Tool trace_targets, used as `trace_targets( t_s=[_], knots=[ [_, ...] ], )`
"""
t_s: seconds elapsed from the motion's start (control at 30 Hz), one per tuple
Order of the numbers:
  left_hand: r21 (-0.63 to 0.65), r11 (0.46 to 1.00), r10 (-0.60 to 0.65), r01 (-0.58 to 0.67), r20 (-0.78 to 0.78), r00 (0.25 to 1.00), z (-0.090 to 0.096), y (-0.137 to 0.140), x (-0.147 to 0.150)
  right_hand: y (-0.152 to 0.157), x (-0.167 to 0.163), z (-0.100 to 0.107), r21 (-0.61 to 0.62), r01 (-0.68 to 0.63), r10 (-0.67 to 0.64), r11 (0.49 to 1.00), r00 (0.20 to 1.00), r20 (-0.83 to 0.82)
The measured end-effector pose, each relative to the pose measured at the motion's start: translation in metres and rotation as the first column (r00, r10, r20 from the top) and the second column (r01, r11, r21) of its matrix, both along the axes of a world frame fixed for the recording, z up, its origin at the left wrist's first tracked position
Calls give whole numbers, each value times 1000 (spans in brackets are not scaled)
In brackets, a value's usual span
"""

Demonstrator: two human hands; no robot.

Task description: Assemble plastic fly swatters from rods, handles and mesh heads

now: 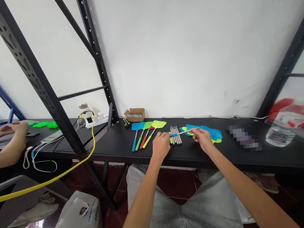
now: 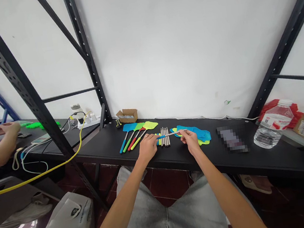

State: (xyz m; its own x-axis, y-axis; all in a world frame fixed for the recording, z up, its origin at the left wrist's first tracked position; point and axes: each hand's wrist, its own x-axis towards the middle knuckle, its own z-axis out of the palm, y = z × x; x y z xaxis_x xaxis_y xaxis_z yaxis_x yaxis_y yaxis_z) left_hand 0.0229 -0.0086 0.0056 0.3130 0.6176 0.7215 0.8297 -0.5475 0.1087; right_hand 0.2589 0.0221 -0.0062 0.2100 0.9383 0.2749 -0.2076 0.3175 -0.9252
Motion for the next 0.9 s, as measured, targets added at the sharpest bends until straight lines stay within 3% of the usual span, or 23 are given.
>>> trace_targets(
  t_s=[0.9],
  knots=[
    [-11,1000,-5,4,-13,1000,2,-1,1,-5,-3,5,-19,-2,3,1000,999,43]
  ],
)
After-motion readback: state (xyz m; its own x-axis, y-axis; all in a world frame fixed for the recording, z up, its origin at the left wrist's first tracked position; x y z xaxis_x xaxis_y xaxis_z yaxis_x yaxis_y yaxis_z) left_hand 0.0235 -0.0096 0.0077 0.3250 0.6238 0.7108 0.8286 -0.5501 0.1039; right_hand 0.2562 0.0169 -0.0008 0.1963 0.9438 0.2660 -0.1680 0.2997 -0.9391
